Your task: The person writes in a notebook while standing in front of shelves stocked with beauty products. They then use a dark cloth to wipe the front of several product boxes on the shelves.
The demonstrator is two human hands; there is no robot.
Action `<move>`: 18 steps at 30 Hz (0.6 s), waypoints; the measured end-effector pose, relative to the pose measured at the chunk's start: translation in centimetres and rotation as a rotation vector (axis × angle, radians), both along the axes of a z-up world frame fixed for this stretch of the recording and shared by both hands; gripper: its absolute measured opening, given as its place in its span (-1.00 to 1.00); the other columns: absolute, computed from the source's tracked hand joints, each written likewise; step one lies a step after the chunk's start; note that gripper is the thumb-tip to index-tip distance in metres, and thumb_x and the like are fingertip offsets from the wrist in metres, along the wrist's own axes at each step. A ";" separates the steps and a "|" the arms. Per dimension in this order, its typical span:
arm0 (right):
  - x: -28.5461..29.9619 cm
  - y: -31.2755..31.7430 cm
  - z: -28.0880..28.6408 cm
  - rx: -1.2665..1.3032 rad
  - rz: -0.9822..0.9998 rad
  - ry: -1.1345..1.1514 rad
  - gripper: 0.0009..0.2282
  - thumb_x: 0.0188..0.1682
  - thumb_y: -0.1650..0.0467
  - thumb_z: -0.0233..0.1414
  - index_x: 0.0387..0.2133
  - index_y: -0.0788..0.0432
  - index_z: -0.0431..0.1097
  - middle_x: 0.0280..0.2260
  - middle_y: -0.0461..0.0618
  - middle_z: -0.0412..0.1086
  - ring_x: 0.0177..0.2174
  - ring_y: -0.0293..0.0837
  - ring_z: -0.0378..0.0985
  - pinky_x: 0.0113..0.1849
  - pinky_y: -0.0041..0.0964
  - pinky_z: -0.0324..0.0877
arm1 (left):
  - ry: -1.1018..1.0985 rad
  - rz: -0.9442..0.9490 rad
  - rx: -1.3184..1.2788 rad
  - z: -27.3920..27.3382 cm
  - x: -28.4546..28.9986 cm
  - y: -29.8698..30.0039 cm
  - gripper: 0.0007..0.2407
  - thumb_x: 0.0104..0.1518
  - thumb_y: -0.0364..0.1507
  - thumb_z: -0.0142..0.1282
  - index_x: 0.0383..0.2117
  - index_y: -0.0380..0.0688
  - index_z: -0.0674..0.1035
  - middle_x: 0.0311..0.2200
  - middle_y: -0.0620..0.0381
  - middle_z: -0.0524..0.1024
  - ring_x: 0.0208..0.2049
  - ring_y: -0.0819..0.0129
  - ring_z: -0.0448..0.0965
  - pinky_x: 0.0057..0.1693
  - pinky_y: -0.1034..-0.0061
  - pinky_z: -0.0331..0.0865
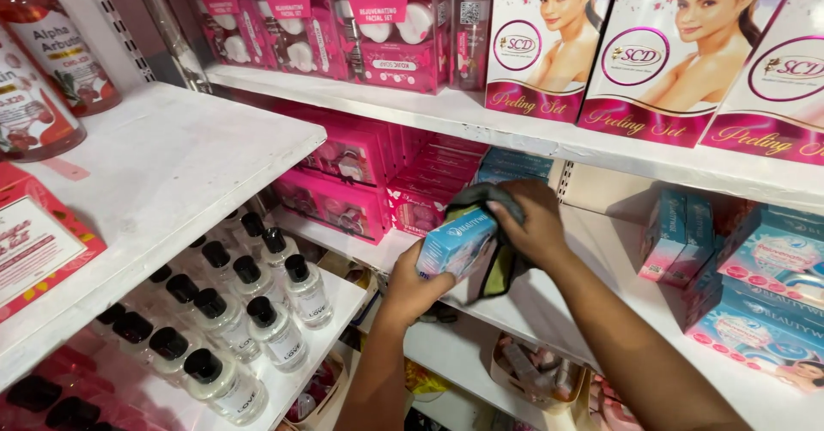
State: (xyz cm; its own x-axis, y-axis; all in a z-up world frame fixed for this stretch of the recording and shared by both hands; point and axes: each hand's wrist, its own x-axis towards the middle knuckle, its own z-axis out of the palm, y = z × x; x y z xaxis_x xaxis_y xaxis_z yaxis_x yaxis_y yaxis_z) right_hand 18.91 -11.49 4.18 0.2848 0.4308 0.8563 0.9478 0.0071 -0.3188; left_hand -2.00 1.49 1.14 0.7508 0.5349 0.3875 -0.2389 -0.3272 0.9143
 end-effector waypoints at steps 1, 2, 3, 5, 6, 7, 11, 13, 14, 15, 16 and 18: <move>0.6 -0.7 -0.1 -0.003 -0.005 0.004 -0.70 0.01 0.24 0.17 -0.13 0.20 0.50 -0.17 0.16 0.47 -0.13 0.15 0.46 -0.04 -0.05 0.31 | 0.004 -0.005 -0.003 -0.4 0.5 0.0 -0.57 -0.15 -0.49 0.22 -0.03 -0.23 0.58 -0.21 0.02 0.65 -0.20 0.34 0.62 0.00 0.45 0.47; 1.2 -1.5 -0.2 -0.048 -0.107 -0.093 -0.69 -0.01 0.23 0.17 -0.14 0.21 0.50 -0.19 0.16 0.47 -0.13 0.17 0.46 -0.04 -0.03 0.29 | 0.026 -0.045 0.016 -0.8 1.0 0.1 -0.55 -0.16 -0.48 0.23 -0.02 -0.22 0.57 -0.21 0.01 0.64 -0.18 0.32 0.62 0.02 0.44 0.47; 1.9 -2.2 -0.2 -0.096 -0.206 -0.194 -0.67 -0.03 0.22 0.18 -0.15 0.21 0.50 -0.21 0.16 0.47 -0.13 0.18 0.45 -0.03 0.00 0.27 | 0.045 -0.083 0.034 -1.3 1.7 0.0 -0.54 -0.16 -0.47 0.23 -0.01 -0.22 0.55 -0.20 0.01 0.64 -0.16 0.30 0.62 0.03 0.43 0.47; 2.6 -3.4 -0.3 -0.121 -0.277 -0.226 -0.67 -0.05 0.20 0.18 -0.15 0.19 0.51 -0.21 0.14 0.48 -0.13 0.16 0.45 -0.02 0.02 0.27 | 0.090 -0.079 0.088 -2.3 2.9 0.0 -0.51 -0.18 -0.46 0.27 0.00 -0.21 0.53 -0.17 0.03 0.62 -0.14 0.30 0.61 0.04 0.42 0.46; 3.0 -3.9 -0.4 -0.141 -0.345 -0.259 -0.66 -0.07 0.19 0.18 -0.15 0.17 0.51 -0.22 0.12 0.48 -0.12 0.15 0.45 -0.01 0.04 0.27 | 0.134 -0.071 0.147 -2.8 3.5 0.0 -0.49 -0.20 -0.44 0.30 0.01 -0.21 0.52 -0.15 0.04 0.60 -0.12 0.30 0.60 0.04 0.40 0.45; 4.1 -4.6 -0.7 -0.143 -0.348 -0.259 -0.66 -0.07 0.19 0.18 -0.15 0.17 0.51 -0.22 0.12 0.48 -0.12 0.15 0.45 -0.01 0.04 0.27 | 0.134 -0.075 0.146 -3.3 4.0 0.2 -0.49 -0.20 -0.44 0.30 0.01 -0.21 0.52 -0.15 0.04 0.60 -0.12 0.30 0.60 0.04 0.40 0.45; 8.6 -7.8 -1.8 -0.088 -0.762 -0.203 -0.56 0.00 0.15 0.18 0.07 0.11 0.46 0.03 0.20 0.43 0.06 0.21 0.33 0.00 0.12 0.18 | 0.249 -0.068 0.226 -4.7 5.0 1.4 -0.53 -0.18 -0.45 0.28 -0.01 -0.22 0.58 -0.17 0.01 0.62 -0.15 0.24 0.63 0.04 0.37 0.47; 9.5 -8.5 -2.3 -0.059 -0.790 -0.187 -0.52 0.02 0.14 0.17 0.13 0.13 0.43 0.08 0.22 0.40 0.10 0.24 0.31 0.00 0.15 0.16 | 0.357 -0.044 0.170 -5.6 5.1 2.2 -0.54 -0.17 -0.44 0.27 -0.02 -0.21 0.59 -0.21 0.02 0.66 -0.20 0.25 0.66 0.02 0.40 0.49; 9.6 -8.4 -2.5 -0.205 -0.814 -0.092 -0.54 0.03 0.12 0.14 0.11 0.11 0.43 0.08 0.22 0.39 0.12 0.24 0.29 0.05 0.21 0.13 | 0.285 -0.097 0.033 -6.2 5.3 2.6 -0.54 -0.16 -0.48 0.26 -0.01 -0.22 0.57 -0.20 0.04 0.65 -0.19 0.29 0.65 0.01 0.41 0.50; 9.6 -8.4 -2.7 -0.351 -0.837 0.006 -0.56 0.04 0.10 0.11 0.08 0.09 0.44 0.08 0.22 0.38 0.14 0.25 0.28 0.09 0.28 0.11 | 0.212 -0.152 -0.103 -6.8 5.5 3.0 -0.54 -0.15 -0.51 0.25 0.00 -0.24 0.55 -0.19 0.06 0.64 -0.18 0.32 0.64 0.01 0.42 0.50; 9.0 -7.8 -2.5 -0.350 -0.834 0.006 -0.56 0.04 0.10 0.11 0.08 0.09 0.44 0.08 0.22 0.38 0.14 0.25 0.28 0.09 0.28 0.11 | 0.212 -0.148 -0.103 -6.9 5.6 3.0 -0.54 -0.15 -0.51 0.25 0.00 -0.24 0.55 -0.19 0.06 0.64 -0.18 0.32 0.64 0.01 0.42 0.50; 7.9 -7.0 -2.3 -1.180 -0.811 0.279 -0.56 -0.06 0.02 0.07 0.07 -0.22 0.46 0.33 0.19 0.06 0.34 0.35 -0.13 0.25 0.54 -0.45 | 0.107 -0.160 -0.178 -7.1 6.0 2.9 -0.57 -0.09 -0.55 0.26 0.01 -0.24 0.53 -0.17 0.12 0.63 -0.16 0.41 0.61 0.02 0.48 0.48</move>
